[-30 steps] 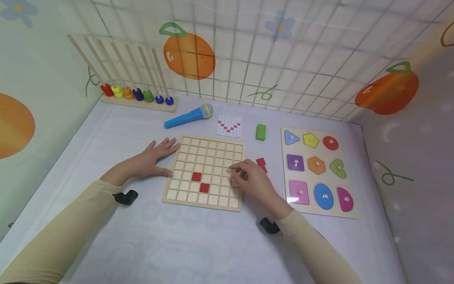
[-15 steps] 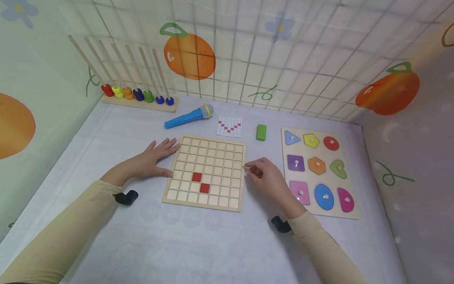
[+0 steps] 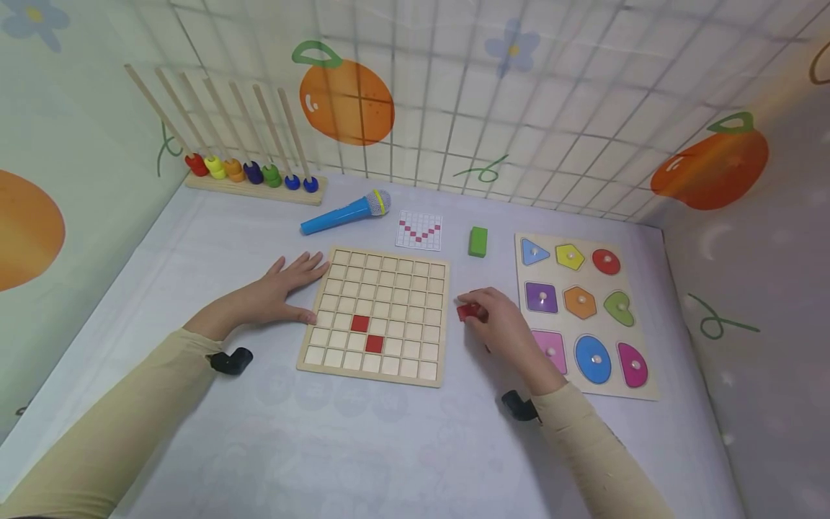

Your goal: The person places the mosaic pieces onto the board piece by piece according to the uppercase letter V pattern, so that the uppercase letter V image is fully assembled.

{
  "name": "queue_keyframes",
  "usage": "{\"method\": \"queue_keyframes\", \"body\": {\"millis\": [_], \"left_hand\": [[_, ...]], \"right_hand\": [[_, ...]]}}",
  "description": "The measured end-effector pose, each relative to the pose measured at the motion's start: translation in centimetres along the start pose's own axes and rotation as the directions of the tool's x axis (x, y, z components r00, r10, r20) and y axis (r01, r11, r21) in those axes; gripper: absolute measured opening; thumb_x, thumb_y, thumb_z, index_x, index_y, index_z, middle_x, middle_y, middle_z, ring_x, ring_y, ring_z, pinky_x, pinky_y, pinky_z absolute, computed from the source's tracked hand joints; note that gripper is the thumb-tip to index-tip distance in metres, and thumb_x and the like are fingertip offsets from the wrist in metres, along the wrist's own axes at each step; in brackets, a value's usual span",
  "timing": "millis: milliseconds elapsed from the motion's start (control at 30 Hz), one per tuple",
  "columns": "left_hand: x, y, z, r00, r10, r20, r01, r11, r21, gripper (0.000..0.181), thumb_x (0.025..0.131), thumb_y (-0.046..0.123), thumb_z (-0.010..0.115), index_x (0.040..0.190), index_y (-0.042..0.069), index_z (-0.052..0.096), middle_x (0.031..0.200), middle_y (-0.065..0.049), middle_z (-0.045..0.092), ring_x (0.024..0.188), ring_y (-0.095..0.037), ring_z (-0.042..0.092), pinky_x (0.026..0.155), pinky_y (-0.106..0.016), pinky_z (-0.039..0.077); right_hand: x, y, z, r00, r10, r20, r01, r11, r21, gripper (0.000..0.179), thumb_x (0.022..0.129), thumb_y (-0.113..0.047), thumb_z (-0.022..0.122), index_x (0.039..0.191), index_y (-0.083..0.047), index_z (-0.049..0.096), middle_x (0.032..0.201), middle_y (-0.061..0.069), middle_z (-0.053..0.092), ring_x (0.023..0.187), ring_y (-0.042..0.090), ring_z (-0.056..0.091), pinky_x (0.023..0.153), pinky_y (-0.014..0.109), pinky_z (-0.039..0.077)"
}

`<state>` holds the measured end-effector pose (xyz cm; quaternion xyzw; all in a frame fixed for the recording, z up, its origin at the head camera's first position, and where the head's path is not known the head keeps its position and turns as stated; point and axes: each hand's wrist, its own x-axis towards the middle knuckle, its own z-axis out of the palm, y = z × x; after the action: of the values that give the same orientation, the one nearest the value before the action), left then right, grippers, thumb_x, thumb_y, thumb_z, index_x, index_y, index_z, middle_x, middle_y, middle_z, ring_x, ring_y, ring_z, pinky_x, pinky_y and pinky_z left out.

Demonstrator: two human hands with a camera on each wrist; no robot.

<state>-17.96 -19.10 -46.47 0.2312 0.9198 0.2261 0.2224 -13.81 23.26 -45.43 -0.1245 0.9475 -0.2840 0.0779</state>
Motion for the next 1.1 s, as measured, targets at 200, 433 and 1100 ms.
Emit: {"method": "queue_keyframes", "body": {"millis": [200,433,1100], "left_hand": [[0.04,0.07,0.02,1.000,-0.008,0.002,0.008,1.000,0.002,0.110,0.083,0.055,0.078,0.165,0.017,0.015,0.171,-0.008,0.002,0.157,-0.029,-0.009,0.123,-0.053,-0.013],[-0.01,0.04,0.00,1.000,-0.007,0.002,0.007,1.000,0.006,0.110,0.083,0.054,0.079,0.165,0.016,0.015,0.171,-0.008,0.002,0.157,-0.029,-0.009,0.123,-0.053,-0.014],[0.17,-0.27,0.22,1.000,-0.006,-0.003,0.006,1.000,0.012,0.111,0.083,0.058,0.077,0.165,0.018,0.014,0.172,-0.007,0.001,0.157,-0.028,-0.009,0.123,-0.052,-0.014]], "right_hand": [[0.19,0.11,0.38,1.000,0.011,0.020,-0.010,0.999,-0.037,0.035,0.090,-0.007,0.078,0.124,-0.010,0.073,0.112,0.009,0.064,0.094,0.025,0.058,0.084,0.038,0.057],[0.18,0.11,0.42,1.000,0.011,0.016,-0.010,0.999,-0.044,0.028,0.090,-0.010,0.079,0.118,-0.011,0.073,0.105,0.007,0.061,0.091,0.023,0.057,0.078,0.036,0.054],[-0.25,0.10,-0.15,0.996,0.026,0.089,-0.027,0.999,0.017,0.028,0.093,-0.013,0.076,0.119,-0.019,0.065,0.096,0.004,0.068,0.082,0.021,0.058,0.063,0.030,0.053]]}}
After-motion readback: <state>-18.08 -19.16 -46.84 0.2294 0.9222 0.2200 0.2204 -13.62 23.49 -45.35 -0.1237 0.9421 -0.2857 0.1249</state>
